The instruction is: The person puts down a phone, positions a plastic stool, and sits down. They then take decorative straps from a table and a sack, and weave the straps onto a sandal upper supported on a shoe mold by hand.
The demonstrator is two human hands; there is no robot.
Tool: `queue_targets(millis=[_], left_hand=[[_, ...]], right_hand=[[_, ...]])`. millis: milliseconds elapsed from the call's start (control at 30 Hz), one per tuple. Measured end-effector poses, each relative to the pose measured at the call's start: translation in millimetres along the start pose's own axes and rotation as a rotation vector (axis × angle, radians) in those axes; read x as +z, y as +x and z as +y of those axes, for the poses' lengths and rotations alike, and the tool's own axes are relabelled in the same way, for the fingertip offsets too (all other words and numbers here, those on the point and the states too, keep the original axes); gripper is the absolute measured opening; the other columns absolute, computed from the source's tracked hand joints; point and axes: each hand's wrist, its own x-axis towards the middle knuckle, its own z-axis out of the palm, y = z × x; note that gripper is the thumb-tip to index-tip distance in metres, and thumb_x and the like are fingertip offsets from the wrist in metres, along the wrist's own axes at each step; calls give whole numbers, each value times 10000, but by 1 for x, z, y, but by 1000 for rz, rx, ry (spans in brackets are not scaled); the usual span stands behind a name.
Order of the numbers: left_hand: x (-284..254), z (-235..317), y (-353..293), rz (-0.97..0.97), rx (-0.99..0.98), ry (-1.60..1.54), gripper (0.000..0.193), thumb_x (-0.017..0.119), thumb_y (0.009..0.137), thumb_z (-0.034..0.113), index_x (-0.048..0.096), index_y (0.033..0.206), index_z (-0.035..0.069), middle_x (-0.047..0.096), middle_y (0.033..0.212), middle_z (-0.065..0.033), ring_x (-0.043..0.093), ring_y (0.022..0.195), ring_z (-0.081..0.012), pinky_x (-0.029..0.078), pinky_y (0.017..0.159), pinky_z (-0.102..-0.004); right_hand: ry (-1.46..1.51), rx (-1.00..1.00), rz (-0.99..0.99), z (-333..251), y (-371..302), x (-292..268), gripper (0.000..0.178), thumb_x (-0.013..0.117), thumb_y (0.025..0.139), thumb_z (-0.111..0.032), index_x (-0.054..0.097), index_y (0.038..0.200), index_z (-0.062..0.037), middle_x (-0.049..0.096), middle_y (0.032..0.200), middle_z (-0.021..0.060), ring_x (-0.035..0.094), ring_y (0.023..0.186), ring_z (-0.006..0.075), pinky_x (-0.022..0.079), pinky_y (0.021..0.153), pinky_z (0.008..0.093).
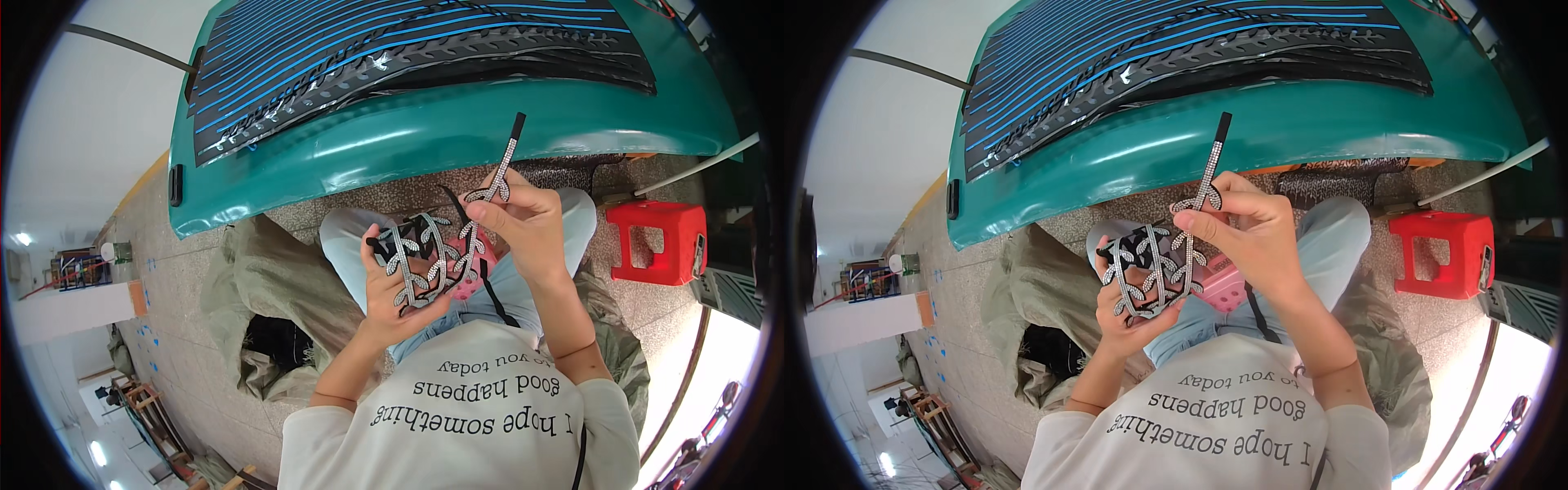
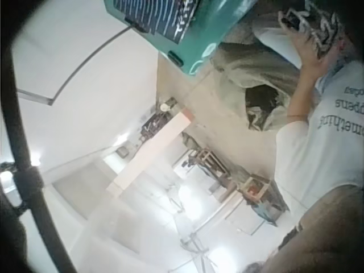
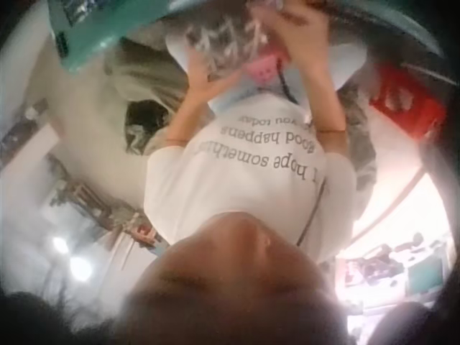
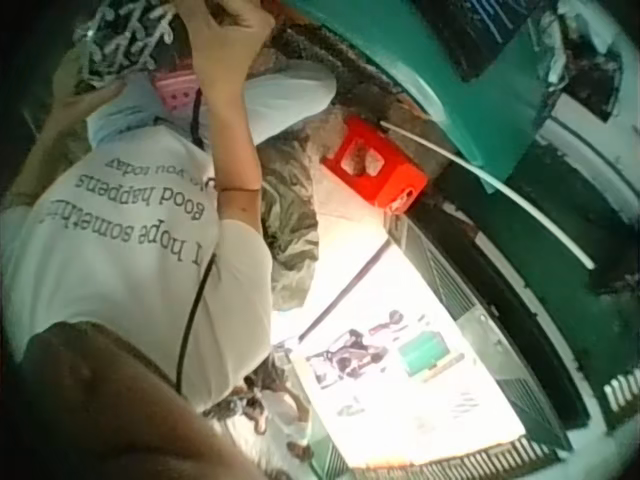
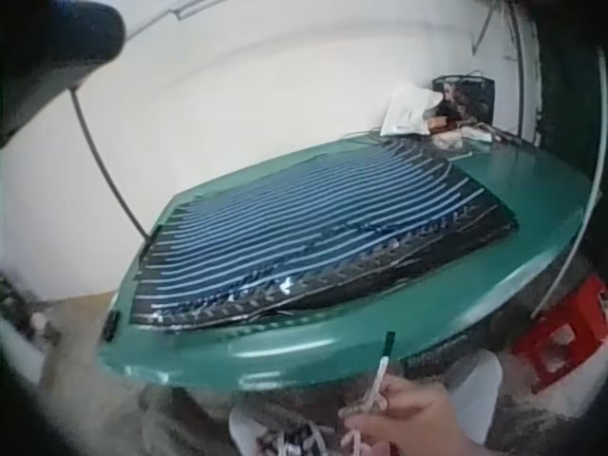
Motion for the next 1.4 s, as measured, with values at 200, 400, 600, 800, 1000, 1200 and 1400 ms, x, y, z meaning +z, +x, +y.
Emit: queue_targets(millis=[200, 400, 600, 800, 1000, 1200, 1400], left_hand=[[-5, 7, 1, -32, 44, 88, 193, 765, 568, 161, 662, 721, 105, 634, 729, -3, 612, 765, -170, 137, 1010, -565], [-7, 10, 1, -14, 96, 152, 189, 763, 562, 156, 648, 702, 104, 637, 724, 2, 615, 751, -174, 138, 1007, -558], [-8, 9, -2, -58, 143, 202, 192, 759, 554, 151, 635, 687, 90, 637, 724, -2, 616, 744, -186, 144, 1002, -554], [-8, 0, -8, -77, 149, 159, 195, 755, 559, 159, 646, 704, 89, 645, 754, -16, 617, 756, -189, 133, 1007, -562], [-4, -6, 1, -174, -109, -69, 196, 750, 615, 207, 677, 758, 96, 655, 821, -27, 604, 848, -207, 124, 1032, -524], [17, -1, -3, -20, -447, -367, 200, 738, 687, 247, 702, 824, 105, 655, 868, -7, 546, 986, -188, 144, 1041, -452], [26, -3, -7, 55, -632, -438, 168, 734, 726, 201, 706, 844, 84, 641, 951, -18, 486, 1053, -192, 221, 1009, -394]], right_hand=[[-55, -2, 45, 3, -3, 5, 87, 720, 716, 29, 650, 762, 56, 532, 789, 22, 471, 647, 49, 370, 529, 195], [-47, 95, 32, 0, -7, 6, 83, 701, 734, 29, 651, 794, 59, 556, 871, 61, 495, 597, 49, 369, 478, 198], [-46, 197, 12, 5, -10, 5, 117, 667, 769, 11, 661, 877, 56, 634, 908, 99, 486, 536, 45, 351, 426, 192], [66, 445, -31, 5, -8, -1, 131, 673, 779, -24, 665, 896, 34, 638, 759, 53, 460, 507, 28, 326, 405, 173], [150, 415, 115, 18, -10, 4, 125, 685, 778, -47, 666, 879, 24, 628, 717, 32, 446, 509, 11, 314, 404, 160], [62, 381, 145, 22, -9, 7, 101, 686, 776, -39, 664, 852, 24, 622, 712, 22, 449, 515, 10, 312, 406, 158], [-20, 290, 167, 26, -12, 7, 87, 684, 776, -27, 662, 841, 27, 618, 708, 18, 466, 520, 18, 322, 417, 160]])
